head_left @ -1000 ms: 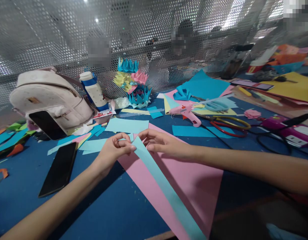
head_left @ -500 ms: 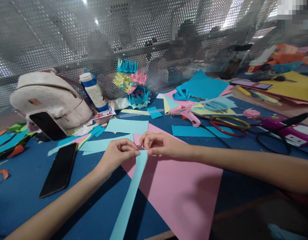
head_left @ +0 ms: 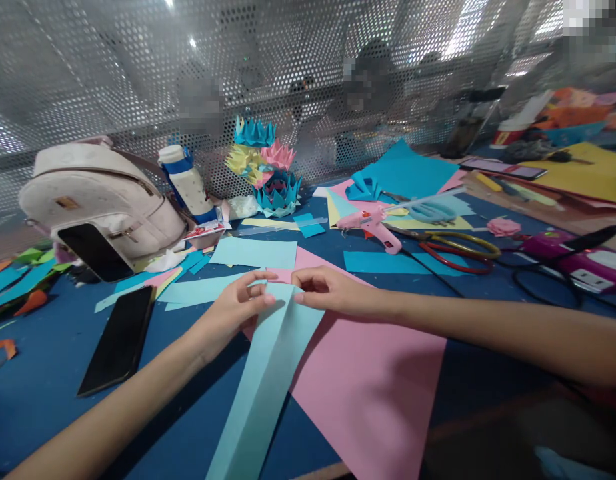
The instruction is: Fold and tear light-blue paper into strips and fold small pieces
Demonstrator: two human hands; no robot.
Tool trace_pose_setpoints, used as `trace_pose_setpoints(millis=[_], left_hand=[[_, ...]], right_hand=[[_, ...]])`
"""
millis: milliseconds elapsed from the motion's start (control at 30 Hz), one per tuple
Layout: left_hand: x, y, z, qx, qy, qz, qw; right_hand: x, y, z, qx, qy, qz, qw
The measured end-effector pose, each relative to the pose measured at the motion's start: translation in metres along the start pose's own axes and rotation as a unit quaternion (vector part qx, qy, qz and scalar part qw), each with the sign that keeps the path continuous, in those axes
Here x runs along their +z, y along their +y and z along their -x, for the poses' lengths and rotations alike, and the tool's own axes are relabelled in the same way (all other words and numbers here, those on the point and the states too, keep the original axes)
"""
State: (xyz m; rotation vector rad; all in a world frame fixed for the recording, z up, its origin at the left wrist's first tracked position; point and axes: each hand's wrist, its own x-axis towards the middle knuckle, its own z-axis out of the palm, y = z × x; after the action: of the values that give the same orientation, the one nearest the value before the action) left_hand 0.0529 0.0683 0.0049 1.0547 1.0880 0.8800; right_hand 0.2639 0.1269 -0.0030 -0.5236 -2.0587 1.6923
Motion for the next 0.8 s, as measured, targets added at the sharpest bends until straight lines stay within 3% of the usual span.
trace_pose_setpoints(millis=[100, 267, 467, 667, 800], left_hand=[[0.007, 0.000, 0.003, -0.020, -0.011, -0.049, 0.999], [0.014, 0.002, 0.009, 0.008, 0.019, -0.127, 0.992], [0.010, 0.001, 0.008, 0.012, 0.038, -0.103, 0.994], [0.007, -0.005, 0.006, -0.038, -0.058, -0.055, 0.996], [0.003, -0.005, 0.004, -0.040, -0.054, -0.054, 0.996]], right_hand=[[-0.001, 0.003, -0.001, 0.003, -0.008, -0.018, 1.000], [0.001, 0.002, -0.002, 0.050, 0.000, -0.063, 0.997], [-0.002, 0.004, -0.005, 0.076, 0.016, -0.098, 0.992], [-0.009, 0.007, -0.006, 0.073, 0.069, -0.104, 0.989], [-0.014, 0.009, -0.006, 0.059, 0.099, -0.076, 0.990]])
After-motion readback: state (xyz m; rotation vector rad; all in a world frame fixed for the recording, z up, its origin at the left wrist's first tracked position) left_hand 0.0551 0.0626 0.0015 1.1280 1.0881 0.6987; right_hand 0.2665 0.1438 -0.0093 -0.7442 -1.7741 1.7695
